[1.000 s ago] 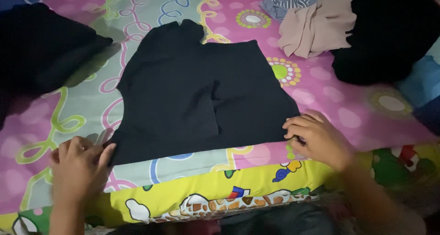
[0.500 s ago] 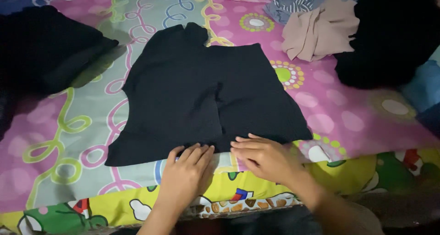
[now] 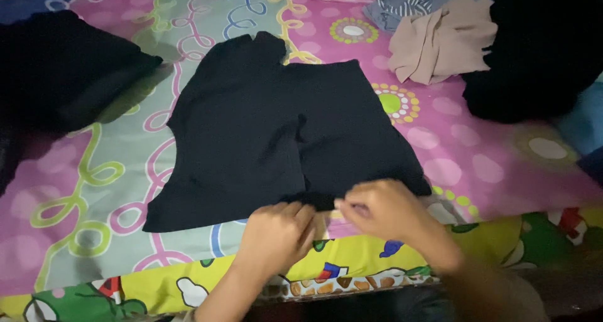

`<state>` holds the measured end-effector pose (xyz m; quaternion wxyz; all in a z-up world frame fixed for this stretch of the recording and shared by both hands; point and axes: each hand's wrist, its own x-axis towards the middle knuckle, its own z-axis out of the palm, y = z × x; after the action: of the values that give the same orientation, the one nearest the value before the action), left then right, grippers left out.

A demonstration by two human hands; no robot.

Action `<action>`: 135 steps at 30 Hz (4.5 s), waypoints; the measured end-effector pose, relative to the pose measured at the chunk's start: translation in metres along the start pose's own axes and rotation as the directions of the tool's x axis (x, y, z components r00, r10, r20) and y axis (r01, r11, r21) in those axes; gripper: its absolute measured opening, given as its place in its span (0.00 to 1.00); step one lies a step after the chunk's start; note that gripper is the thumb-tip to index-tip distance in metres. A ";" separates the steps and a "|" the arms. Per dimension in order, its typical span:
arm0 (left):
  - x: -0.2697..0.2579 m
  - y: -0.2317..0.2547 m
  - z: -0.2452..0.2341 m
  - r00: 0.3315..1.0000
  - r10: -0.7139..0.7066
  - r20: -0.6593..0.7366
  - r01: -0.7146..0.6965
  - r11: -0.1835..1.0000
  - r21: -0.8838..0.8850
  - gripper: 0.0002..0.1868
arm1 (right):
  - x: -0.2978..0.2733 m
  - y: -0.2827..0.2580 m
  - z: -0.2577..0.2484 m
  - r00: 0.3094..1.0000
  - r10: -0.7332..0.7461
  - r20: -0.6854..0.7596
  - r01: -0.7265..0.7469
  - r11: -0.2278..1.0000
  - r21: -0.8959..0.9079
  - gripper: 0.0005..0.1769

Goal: Folding a black t-shirt on a bed.

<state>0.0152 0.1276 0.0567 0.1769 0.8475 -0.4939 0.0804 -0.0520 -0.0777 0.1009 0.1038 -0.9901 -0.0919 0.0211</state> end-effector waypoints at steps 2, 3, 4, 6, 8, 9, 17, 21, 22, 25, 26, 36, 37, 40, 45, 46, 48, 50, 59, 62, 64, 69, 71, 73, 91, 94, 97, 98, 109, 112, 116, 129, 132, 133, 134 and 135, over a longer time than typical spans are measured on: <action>0.017 0.008 0.006 0.992 -0.051 0.118 0.055 0.998 -0.033 0.12 | 0.011 0.009 0.005 0.891 0.333 0.309 -0.256 0.930 -0.263 0.24; 0.027 0.011 0.017 0.999 -0.036 0.024 0.036 0.999 -0.017 0.15 | 0.021 0.026 0.026 0.984 0.176 -0.020 -0.176 0.984 0.001 0.19; 0.038 0.014 0.027 0.997 -0.019 -0.070 0.019 1.000 -0.001 0.19 | 0.030 0.044 0.047 0.921 0.081 -0.381 0.003 0.976 0.216 0.16; 0.041 0.013 0.051 0.988 -0.014 -0.153 0.018 1.000 0.026 0.25 | 0.040 0.061 0.059 0.914 0.005 -0.405 0.042 0.993 0.109 0.21; 0.043 0.010 0.061 0.973 0.000 -0.229 0.013 0.998 0.058 0.32 | 0.044 0.076 0.062 0.903 -0.066 -0.424 0.077 0.997 0.008 0.27; 0.043 0.012 0.060 0.981 -0.016 -0.195 0.026 0.998 0.050 0.35 | 0.041 0.085 0.058 0.951 0.030 -0.308 -0.038 0.999 -0.021 0.32; 0.036 0.005 0.029 1.000 -0.013 0.008 0.014 0.992 -0.127 0.36 | 0.026 0.129 0.048 0.933 0.327 -0.150 -0.353 0.911 -0.213 0.39; 0.023 -0.032 -0.023 0.997 -0.039 0.062 0.057 0.952 -0.302 0.32 | 0.023 0.133 0.049 0.906 0.392 -0.159 -0.414 0.897 -0.154 0.40; 0.019 -0.044 -0.037 0.996 -0.088 -0.025 0.079 0.966 -0.246 0.30 | 0.022 0.132 0.048 0.897 0.408 -0.169 -0.432 0.891 -0.143 0.41; 0.015 -0.097 -0.015 0.967 -0.256 0.001 0.255 0.963 -0.087 0.31 | 0.032 0.115 0.032 0.806 0.590 -0.053 -0.586 0.779 -0.223 0.42; 0.011 -0.106 -0.003 0.965 -0.263 -0.004 0.262 0.961 -0.090 0.31 | 0.035 0.096 0.025 0.810 0.584 -0.053 -0.579 0.782 -0.230 0.42; -0.002 -0.129 0.023 0.901 -0.408 -0.150 0.435 0.847 0.305 0.42 | 0.145 -0.031 0.079 0.990 -0.108 -0.087 0.114 0.991 0.065 0.39; -0.003 -0.131 0.023 0.894 -0.399 -0.203 0.447 0.823 0.351 0.45 | 0.157 -0.027 0.085 0.999 -0.048 -0.013 0.049 0.994 0.102 0.40; -0.012 -0.132 0.005 0.825 -0.539 -0.169 0.565 0.792 0.231 0.45 | 0.159 0.009 0.076 0.982 0.178 -0.059 -0.177 0.984 0.023 0.43; -0.040 -0.151 0.014 0.814 -0.536 -0.223 0.576 0.792 0.201 0.37 | 0.134 0.078 0.063 0.904 0.424 -0.048 -0.426 0.903 -0.060 0.41; -0.043 -0.154 0.016 0.822 -0.513 -0.248 0.567 0.779 0.268 0.36 | 0.127 0.091 0.060 0.881 0.469 -0.057 -0.472 0.880 -0.057 0.41; -0.039 -0.161 0.005 0.811 -0.538 -0.230 0.584 0.763 0.277 0.38 | 0.116 0.115 0.055 0.862 0.503 -0.068 -0.508 0.856 -0.101 0.41; -0.032 -0.163 -0.016 0.801 -0.560 -0.212 0.598 0.746 0.291 0.40 | 0.108 0.133 0.044 0.840 0.537 -0.082 -0.543 0.828 -0.140 0.41; 0.100 -0.144 -0.049 0.792 -0.513 0.332 0.405 0.847 0.345 0.29 | 0.206 0.148 0.028 0.916 0.380 0.125 -0.341 0.905 -0.255 0.31; 0.115 -0.159 0.006 0.706 -0.461 0.538 0.348 0.887 0.303 0.33 | 0.250 0.163 0.088 0.987 -0.161 0.022 0.159 0.985 0.069 0.34; 0.121 -0.187 0.027 0.664 -0.532 0.525 0.496 0.839 0.224 0.39 | 0.241 0.107 0.057 0.958 0.242 0.151 -0.241 0.970 -0.028 0.37; 0.127 -0.285 0.033 0.671 -0.602 0.434 0.551 0.796 0.251 0.44 | 0.266 0.194 0.049 0.919 0.379 0.106 -0.372 0.925 -0.080 0.40; 0.131 -0.309 0.026 0.648 -0.662 0.376 0.580 0.749 0.320 0.45 | 0.268 0.220 0.042 0.889 0.454 0.057 -0.449 0.889 -0.087 0.42; 0.132 -0.325 0.026 0.594 -0.733 0.332 0.642 0.680 0.353 0.45 | 0.267 0.241 0.040 0.833 0.553 -0.016 -0.553 0.829 -0.081 0.43; 0.112 -0.391 0.008 0.649 -0.755 0.096 0.552 0.381 -0.742 0.15 | 0.259 0.314 0.048 0.731 0.567 -0.379 -0.158 0.681 0.715 0.20; 0.109 -0.413 0.014 0.669 -0.735 0.114 0.489 0.320 -0.811 0.16 | 0.257 0.333 0.055 0.717 0.506 -0.480 -0.005 0.692 0.722 0.16; 0.104 -0.429 0.023 0.735 -0.678 0.019 0.236 0.229 -0.944 0.18 | 0.254 0.347 0.061 0.660 0.502 -0.559 0.125 0.661 0.740 0.18; 0.104 -0.426 0.020 0.733 -0.680 0.019 0.237 0.229 -0.944 0.18 | 0.252 0.345 0.058 0.661 0.501 -0.558 0.125 0.660 0.741 0.18; 0.114 -0.395 0.016 0.669 -0.744 -0.010 0.497 0.456 -0.738 0.17 | 0.255 0.308 0.035 0.667 0.692 -0.276 -0.018 0.386 0.922 0.43; 0.115 -0.405 0.019 0.650 -0.759 0.033 0.447 0.347 -0.825 0.12 | 0.255 0.296 0.028 0.591 0.779 -0.209 -0.215 0.402 0.890 0.44; 0.112 -0.401 0.012 0.683 -0.730 0.018 0.433 0.385 -0.815 0.08 | 0.246 0.310 0.032 0.589 0.767 -0.255 -0.209 0.449 0.869 0.41; 0.103 -0.439 0.019 0.740 -0.669 0.071 0.297 0.230 -0.927 0.07 | 0.201 0.316 -0.027 0.864 0.397 -0.308 -0.230 0.857 0.461 0.24; 0.094 -0.445 0.009 0.702 -0.698 0.144 0.416 0.237 -0.878 0.04 | 0.189 0.335 -0.030 0.888 0.448 -0.106 -0.411 0.875 0.254 0.24; 0.091 -0.443 0.002 0.604 -0.760 0.240 0.596 0.230 -0.770 0.07 | 0.183 0.343 -0.030 0.878 0.477 0.032 -0.475 0.862 0.179 0.25; 0.090 -0.442 -0.004 0.605 -0.759 0.240 0.596 0.232 -0.769 0.07 | 0.180 0.336 -0.033 0.877 0.479 0.031 -0.476 0.861 0.181 0.25; 0.088 -0.440 -0.009 0.708 -0.665 0.237 0.595 0.381 -0.707 0.11 | 0.176 0.329 -0.037 0.881 0.460 0.108 -0.471 0.873 0.129 0.27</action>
<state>0.4401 0.2573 -0.0043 0.5431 0.8155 -0.1132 -0.1648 0.1812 -0.3689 0.0643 0.1671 -0.9708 0.1471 0.0892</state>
